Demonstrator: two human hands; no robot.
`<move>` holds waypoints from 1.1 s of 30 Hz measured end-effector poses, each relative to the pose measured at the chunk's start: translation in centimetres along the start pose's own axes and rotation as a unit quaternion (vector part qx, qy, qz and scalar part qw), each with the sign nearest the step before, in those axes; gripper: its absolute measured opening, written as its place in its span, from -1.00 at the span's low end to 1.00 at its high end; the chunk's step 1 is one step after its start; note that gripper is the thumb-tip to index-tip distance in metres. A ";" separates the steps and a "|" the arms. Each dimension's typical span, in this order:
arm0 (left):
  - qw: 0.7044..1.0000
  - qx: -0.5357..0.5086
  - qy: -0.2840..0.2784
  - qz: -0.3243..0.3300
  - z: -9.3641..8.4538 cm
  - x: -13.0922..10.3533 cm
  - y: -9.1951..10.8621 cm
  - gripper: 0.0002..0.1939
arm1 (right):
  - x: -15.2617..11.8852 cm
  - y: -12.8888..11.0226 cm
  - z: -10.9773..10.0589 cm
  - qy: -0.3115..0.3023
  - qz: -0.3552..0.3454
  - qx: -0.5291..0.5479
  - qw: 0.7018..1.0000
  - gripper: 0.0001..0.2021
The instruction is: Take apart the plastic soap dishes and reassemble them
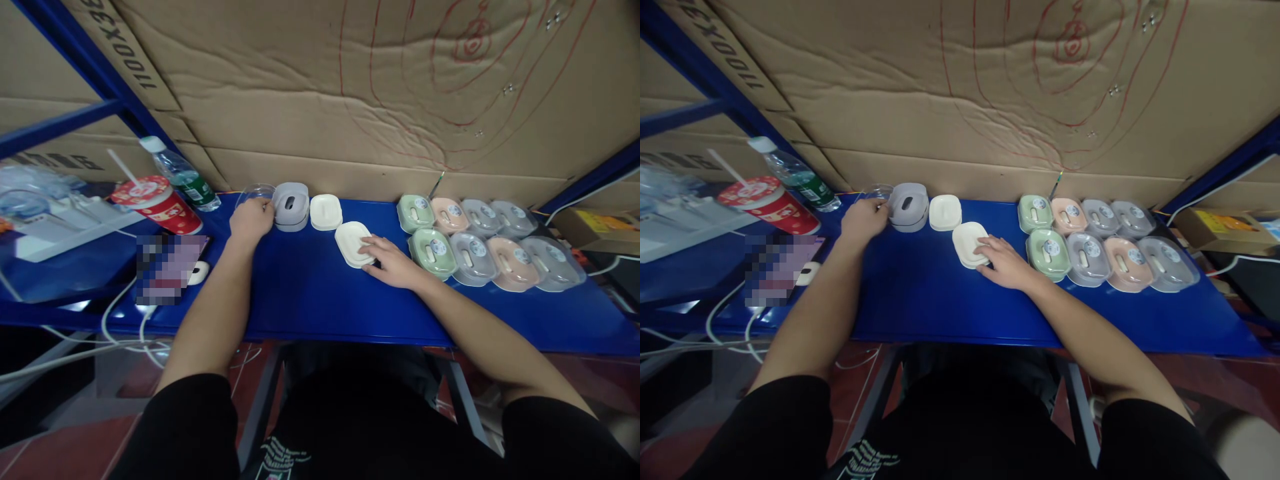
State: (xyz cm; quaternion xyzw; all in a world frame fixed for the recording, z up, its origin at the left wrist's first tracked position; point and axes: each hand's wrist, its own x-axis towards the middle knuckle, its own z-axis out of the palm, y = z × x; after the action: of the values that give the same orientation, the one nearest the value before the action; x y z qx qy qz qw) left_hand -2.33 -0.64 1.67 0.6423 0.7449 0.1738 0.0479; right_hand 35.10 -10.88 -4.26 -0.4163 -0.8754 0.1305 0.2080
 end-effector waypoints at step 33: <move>0.998 -0.015 0.044 -0.045 -0.8 0.0 -0.9 -0.44 | 0.4 -0.6 -0.8 0.104 -0.007 0.067 0.992 -0.88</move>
State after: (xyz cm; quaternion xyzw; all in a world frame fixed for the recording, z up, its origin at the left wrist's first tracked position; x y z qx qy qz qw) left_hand -3.38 -0.86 2.17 0.5992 0.7716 0.2110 0.0328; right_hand 34.81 -10.89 -3.23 -0.4065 -0.8413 0.1440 0.3260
